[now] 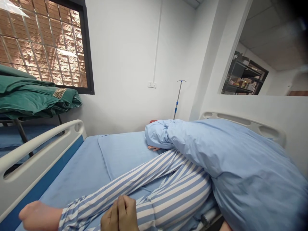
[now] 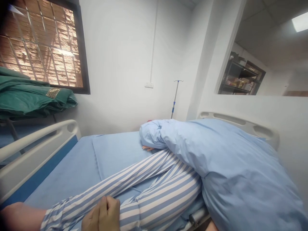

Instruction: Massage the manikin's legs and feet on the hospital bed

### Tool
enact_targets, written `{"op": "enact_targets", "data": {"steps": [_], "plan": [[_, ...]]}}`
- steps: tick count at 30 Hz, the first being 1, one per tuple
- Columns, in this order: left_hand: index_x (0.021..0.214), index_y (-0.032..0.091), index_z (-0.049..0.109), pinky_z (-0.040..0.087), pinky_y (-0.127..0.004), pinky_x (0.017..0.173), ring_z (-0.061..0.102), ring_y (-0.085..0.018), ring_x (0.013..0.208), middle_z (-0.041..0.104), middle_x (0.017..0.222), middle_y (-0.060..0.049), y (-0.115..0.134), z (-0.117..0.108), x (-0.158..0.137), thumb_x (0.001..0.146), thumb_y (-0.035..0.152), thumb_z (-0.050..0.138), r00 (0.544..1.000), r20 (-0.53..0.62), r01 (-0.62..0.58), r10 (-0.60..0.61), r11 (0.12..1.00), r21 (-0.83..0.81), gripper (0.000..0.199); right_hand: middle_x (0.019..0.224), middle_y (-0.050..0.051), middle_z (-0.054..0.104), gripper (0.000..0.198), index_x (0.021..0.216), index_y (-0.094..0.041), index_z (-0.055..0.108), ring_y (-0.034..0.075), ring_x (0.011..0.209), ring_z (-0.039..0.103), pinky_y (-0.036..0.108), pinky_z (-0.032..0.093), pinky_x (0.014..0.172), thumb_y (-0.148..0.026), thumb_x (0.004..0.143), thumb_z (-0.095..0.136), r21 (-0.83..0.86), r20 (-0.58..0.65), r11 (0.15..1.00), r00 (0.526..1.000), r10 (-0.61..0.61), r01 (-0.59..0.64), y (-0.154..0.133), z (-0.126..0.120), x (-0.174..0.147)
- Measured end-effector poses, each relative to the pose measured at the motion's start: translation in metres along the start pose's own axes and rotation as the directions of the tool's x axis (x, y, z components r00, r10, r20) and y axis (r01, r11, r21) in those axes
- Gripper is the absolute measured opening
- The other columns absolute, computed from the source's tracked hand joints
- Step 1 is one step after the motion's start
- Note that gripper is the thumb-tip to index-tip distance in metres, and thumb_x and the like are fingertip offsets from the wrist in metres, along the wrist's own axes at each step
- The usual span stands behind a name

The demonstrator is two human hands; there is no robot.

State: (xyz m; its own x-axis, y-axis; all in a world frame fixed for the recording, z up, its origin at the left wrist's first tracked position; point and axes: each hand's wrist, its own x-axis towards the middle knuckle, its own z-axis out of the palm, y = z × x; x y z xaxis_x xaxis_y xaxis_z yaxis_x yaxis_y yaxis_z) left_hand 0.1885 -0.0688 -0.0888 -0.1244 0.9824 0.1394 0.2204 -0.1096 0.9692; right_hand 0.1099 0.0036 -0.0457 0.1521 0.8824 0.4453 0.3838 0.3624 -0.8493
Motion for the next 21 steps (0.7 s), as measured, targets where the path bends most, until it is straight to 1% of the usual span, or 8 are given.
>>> {"op": "enact_targets", "data": {"steps": [1,3,5,8,10,12,17,21], "plan": [[0.063,0.016,0.060,0.046,-0.024,0.053,0.057,-0.019,0.062,0.063,0.063,-0.005,-0.001,0.000,-0.001,0.063,0.053,0.044,0.996,0.073,0.055,-0.053,0.998,-0.032,0.040,0.033,-0.003,0.040,0.029,0.037,-0.024,0.049,0.013,0.047,0.047,0.020,0.028,0.038,-0.029,0.066,0.049,0.015,-0.090,0.998,0.994,0.060,-0.059,0.007,-0.024,-0.013],[0.064,0.015,0.059,0.045,-0.024,0.055,0.056,-0.019,0.063,0.063,0.063,-0.005,0.000,0.000,-0.001,0.063,0.053,0.044,0.976,0.160,0.163,-0.150,0.984,-0.072,0.041,0.036,-0.002,0.041,0.029,0.042,-0.023,0.051,0.014,0.049,0.045,0.021,0.028,0.039,-0.032,0.069,0.045,0.023,-0.148,0.995,0.984,0.100,-0.098,0.023,-0.069,-0.036],[0.060,0.015,0.056,0.044,-0.025,0.054,0.055,-0.019,0.061,0.062,0.059,-0.004,0.007,0.001,-0.001,0.063,0.052,0.043,0.973,0.128,0.203,-0.193,0.977,-0.068,0.040,0.039,-0.001,0.042,0.030,0.046,-0.021,0.051,0.013,0.049,0.044,0.022,0.029,0.041,-0.033,0.072,0.041,0.031,-0.180,0.993,0.976,0.122,-0.118,0.037,-0.105,-0.052],[0.047,0.016,0.046,0.040,-0.023,0.048,0.048,-0.015,0.050,0.053,0.045,-0.001,0.028,0.006,0.001,0.064,0.050,0.042,0.981,0.052,0.191,-0.188,0.980,-0.061,0.038,0.044,-0.001,0.042,0.035,0.050,-0.018,0.047,0.010,0.047,0.039,0.021,0.029,0.044,-0.034,0.078,0.035,0.056,-0.211,0.987,0.965,0.157,-0.148,0.052,-0.141,-0.064],[0.042,0.018,0.037,0.037,-0.022,0.043,0.042,-0.012,0.044,0.044,0.039,0.001,0.042,0.011,0.002,0.065,0.048,0.042,0.984,0.010,0.176,-0.176,0.980,-0.097,0.039,0.046,-0.002,0.040,0.037,0.050,-0.017,0.043,0.009,0.047,0.037,0.020,0.030,0.046,-0.035,0.080,0.031,0.093,-0.217,0.983,0.961,0.174,-0.157,0.058,-0.152,-0.067],[0.041,0.018,0.035,0.036,-0.022,0.043,0.041,-0.011,0.043,0.042,0.038,0.002,0.046,0.016,0.002,0.065,0.047,0.042,0.986,0.004,0.165,-0.166,0.978,-0.125,0.039,0.048,-0.003,0.039,0.038,0.051,-0.016,0.041,0.008,0.048,0.037,0.020,0.031,0.047,-0.036,0.081,0.030,0.132,-0.227,0.979,0.957,0.181,-0.154,0.064,-0.155,-0.068],[0.055,0.015,0.055,0.043,-0.025,0.055,0.054,-0.018,0.060,0.061,0.057,-0.004,0.021,0.020,0.001,0.059,0.049,0.047,0.991,0.048,0.128,-0.125,0.990,-0.064,0.036,0.051,-0.003,0.040,0.035,0.053,-0.016,0.041,0.008,0.051,0.036,0.019,0.033,0.049,-0.039,0.079,0.034,0.171,-0.282,0.974,0.940,0.194,-0.149,0.070,-0.153,-0.069],[0.061,0.014,0.060,0.044,-0.025,0.056,0.056,-0.021,0.066,0.064,0.063,-0.005,0.016,0.020,-0.002,0.059,0.050,0.048,0.994,0.089,0.069,-0.064,0.996,-0.048,0.037,0.050,-0.004,0.036,0.035,0.052,-0.016,0.039,0.007,0.049,0.032,0.018,0.030,0.045,-0.038,0.078,0.036,0.203,-0.249,0.956,0.933,0.260,-0.213,0.055,-0.164,-0.063]]}}
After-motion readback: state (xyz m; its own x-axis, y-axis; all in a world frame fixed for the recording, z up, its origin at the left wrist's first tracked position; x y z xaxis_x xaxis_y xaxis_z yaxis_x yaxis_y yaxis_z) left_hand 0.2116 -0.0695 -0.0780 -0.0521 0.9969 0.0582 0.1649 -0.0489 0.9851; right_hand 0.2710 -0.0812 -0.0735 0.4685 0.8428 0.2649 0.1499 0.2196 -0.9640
